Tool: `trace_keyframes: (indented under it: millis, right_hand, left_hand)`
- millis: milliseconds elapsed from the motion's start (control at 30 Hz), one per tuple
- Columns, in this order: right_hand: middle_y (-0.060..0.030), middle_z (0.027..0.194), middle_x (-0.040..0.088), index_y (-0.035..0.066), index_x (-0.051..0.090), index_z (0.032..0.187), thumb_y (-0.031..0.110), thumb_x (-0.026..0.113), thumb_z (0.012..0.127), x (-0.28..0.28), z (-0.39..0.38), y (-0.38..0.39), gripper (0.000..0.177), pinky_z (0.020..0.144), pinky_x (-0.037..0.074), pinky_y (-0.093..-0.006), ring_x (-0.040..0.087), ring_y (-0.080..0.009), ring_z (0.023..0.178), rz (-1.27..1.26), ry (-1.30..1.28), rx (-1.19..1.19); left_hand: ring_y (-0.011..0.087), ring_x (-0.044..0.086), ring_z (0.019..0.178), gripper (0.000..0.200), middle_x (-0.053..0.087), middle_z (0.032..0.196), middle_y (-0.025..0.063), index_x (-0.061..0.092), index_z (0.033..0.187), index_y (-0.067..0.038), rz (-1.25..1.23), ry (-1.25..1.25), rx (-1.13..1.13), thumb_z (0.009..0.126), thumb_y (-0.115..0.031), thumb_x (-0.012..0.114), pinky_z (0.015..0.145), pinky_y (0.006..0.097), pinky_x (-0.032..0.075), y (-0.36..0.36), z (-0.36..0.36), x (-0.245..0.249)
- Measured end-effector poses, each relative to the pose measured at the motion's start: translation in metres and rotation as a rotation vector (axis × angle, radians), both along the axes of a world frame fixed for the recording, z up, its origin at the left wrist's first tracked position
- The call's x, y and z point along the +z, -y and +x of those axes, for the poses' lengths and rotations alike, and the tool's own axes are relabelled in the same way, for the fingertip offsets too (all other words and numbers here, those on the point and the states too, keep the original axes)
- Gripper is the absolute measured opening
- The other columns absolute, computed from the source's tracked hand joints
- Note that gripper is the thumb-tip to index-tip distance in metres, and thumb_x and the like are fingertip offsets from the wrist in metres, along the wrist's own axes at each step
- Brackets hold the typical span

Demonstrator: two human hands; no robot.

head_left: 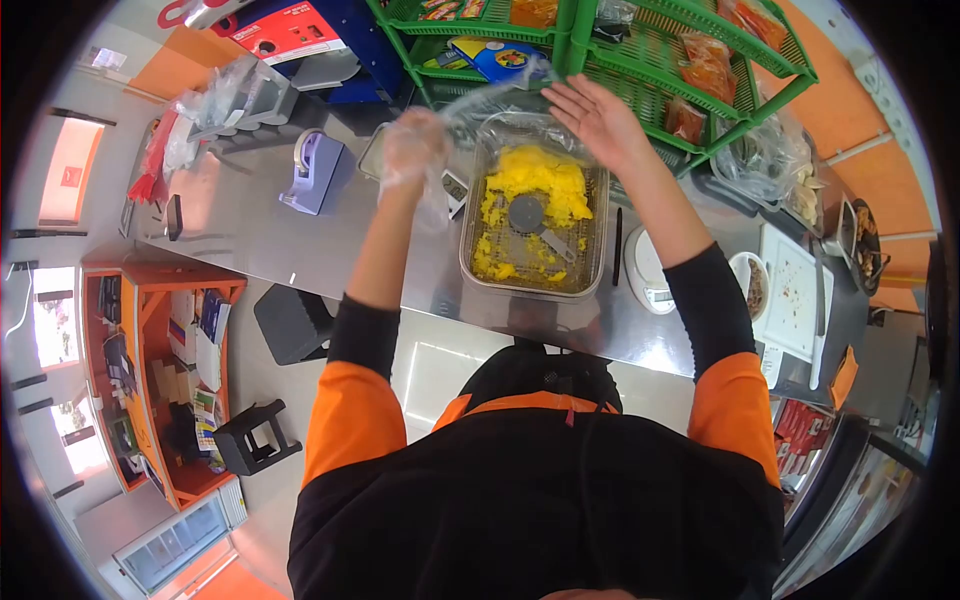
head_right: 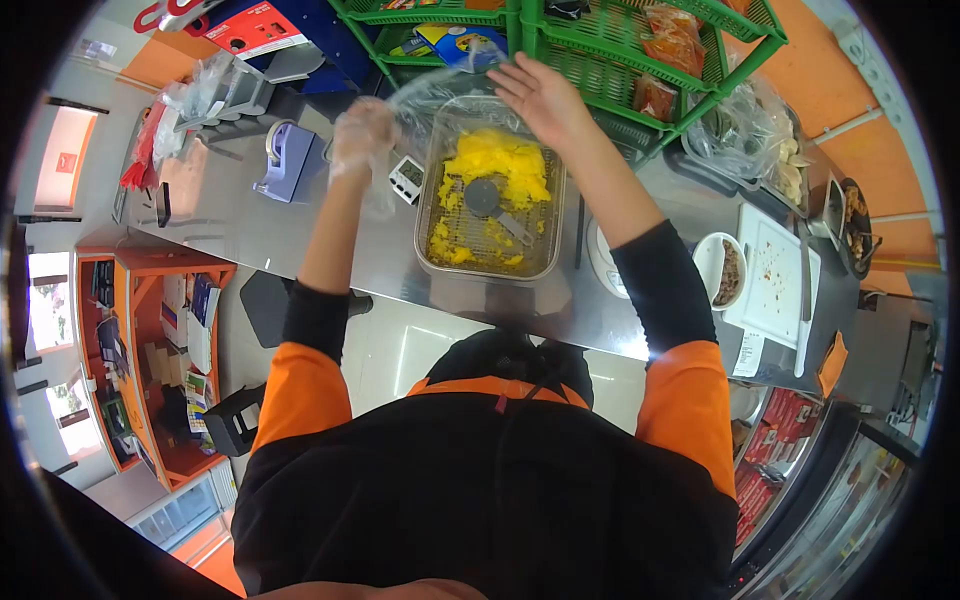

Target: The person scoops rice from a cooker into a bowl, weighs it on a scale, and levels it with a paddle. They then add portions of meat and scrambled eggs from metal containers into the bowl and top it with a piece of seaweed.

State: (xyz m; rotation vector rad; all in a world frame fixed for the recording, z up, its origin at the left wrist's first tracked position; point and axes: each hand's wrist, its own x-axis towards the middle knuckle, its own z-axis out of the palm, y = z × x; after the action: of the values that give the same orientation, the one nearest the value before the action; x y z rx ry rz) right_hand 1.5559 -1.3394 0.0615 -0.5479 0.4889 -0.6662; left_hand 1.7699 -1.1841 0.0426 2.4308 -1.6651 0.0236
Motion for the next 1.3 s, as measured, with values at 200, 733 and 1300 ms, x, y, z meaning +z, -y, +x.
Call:
trace_keyframes:
  millis: [200, 733, 1300]
  right_hand:
    - [-0.0158, 0.127, 0.048, -0.001, 0.045, 0.125, 0.01, 0.054, 0.088, -0.03, -0.083, -0.029, 0.039, 0.095, 0.04, -0.0332, 0.051, -0.0239, 0.112, -0.455, -0.354, -0.318]
    - [-0.0088, 0.083, 0.057, 0.006, 0.064, 0.08, 0.008, 0.063, 0.068, -0.075, -0.105, -0.133, 0.012, 0.074, 0.042, -0.0387, 0.053, -0.0258, 0.086, -1.685, -1.115, -0.075]
    - [-0.0114, 0.081, 0.062, 0.006, 0.066, 0.073, 0.011, 0.063, 0.067, -0.093, -0.064, -0.127, 0.008, 0.076, 0.044, -0.0377, 0.056, -0.0265, 0.089, -1.899, -1.574, 0.315]
  left_hand:
    - [0.0262, 0.046, 0.116, 0.054, 0.047, 0.125, 0.0166, 0.048, 0.122, -0.003, -0.666, -0.751, 0.246, 0.075, -0.018, 0.069, 0.096, 0.0339, 0.039, -0.005, -0.003, -0.045]
    - [0.0174, 0.057, 0.076, 0.022, 0.064, 0.086, 0.0107, 0.06, 0.103, 0.0, -0.32, -0.88, 0.36, 0.084, -0.009, 0.053, 0.071, 0.031, 0.046, -0.076, -0.107, -0.077]
    - [0.042, 0.055, 0.088, 0.028, 0.06, 0.093, 0.0235, 0.056, 0.111, -0.008, -0.31, -0.769, 0.268, 0.085, -0.018, 0.052, 0.076, 0.0477, 0.044, -0.102, -0.112, -0.088]
